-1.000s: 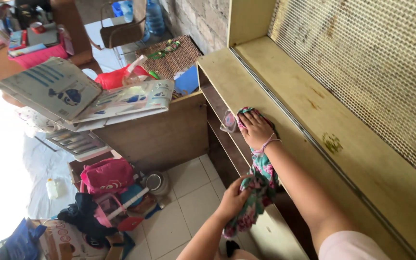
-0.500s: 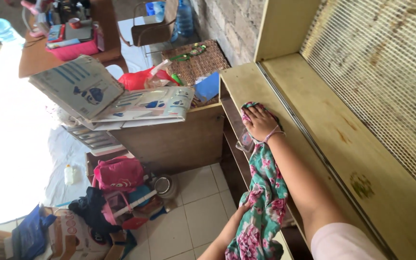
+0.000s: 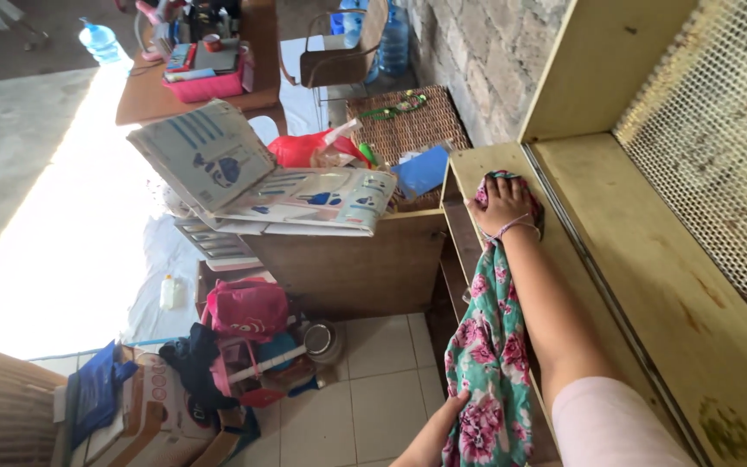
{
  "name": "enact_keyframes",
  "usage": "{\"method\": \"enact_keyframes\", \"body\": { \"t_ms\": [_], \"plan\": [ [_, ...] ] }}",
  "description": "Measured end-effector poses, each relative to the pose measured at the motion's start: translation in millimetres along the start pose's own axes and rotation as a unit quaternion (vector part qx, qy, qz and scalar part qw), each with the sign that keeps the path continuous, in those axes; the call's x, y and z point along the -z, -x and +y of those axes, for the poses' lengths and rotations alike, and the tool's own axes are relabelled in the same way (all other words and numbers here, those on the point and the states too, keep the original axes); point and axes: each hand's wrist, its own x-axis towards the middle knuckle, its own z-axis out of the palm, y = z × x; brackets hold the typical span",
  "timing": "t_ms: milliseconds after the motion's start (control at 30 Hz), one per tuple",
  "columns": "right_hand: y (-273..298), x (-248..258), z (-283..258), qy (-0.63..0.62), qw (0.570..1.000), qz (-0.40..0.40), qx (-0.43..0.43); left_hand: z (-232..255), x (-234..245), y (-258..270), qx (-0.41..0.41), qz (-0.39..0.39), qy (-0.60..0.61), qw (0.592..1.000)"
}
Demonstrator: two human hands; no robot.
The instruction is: The person wipes a wooden shelf with a floral cloth, then picks up a small bottle with a pink cap and sprays liquid onto the shelf before continuing to wipe the surface. The person handles the cloth and bottle repeatedly while cleaning the shelf area.
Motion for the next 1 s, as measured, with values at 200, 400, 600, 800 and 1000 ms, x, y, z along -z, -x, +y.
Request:
{"method": "enact_keyframes", "body": {
  "t_ms": [200, 400, 600, 800, 1000],
  "plan": [
    [1.2, 48.6, -33.1, -0.018, 0.993, -0.081, 0.085, 6.0, 13.8, -19.0, -0.093, 0.046, -0.198, 0.975],
    [28.7, 72.8, -40.7, -0.029, 0.965, -0.093, 0.243, 9.8, -18.1, -10.8, -0.007, 0.110, -0.288, 0.951],
    [80.1, 78.8, -40.2, -0.032, 0.954, -0.061, 0.292, -4.2, -11.4, 0.1, 0.081, 0.143, -0.273, 0.948],
    [125.8, 61.0, -22.0, -0.076, 0.953, -0.026, 0.293, -23.5, 2.9, 30.2, 0.045, 0.058, -0.250, 0.966],
    [194.1, 67.6, -4.0, -0.109, 0.956, -0.001, 0.271, -49.2, 25.5, 60.6, 0.033, 0.028, -0.275, 0.961]
  ]
}}
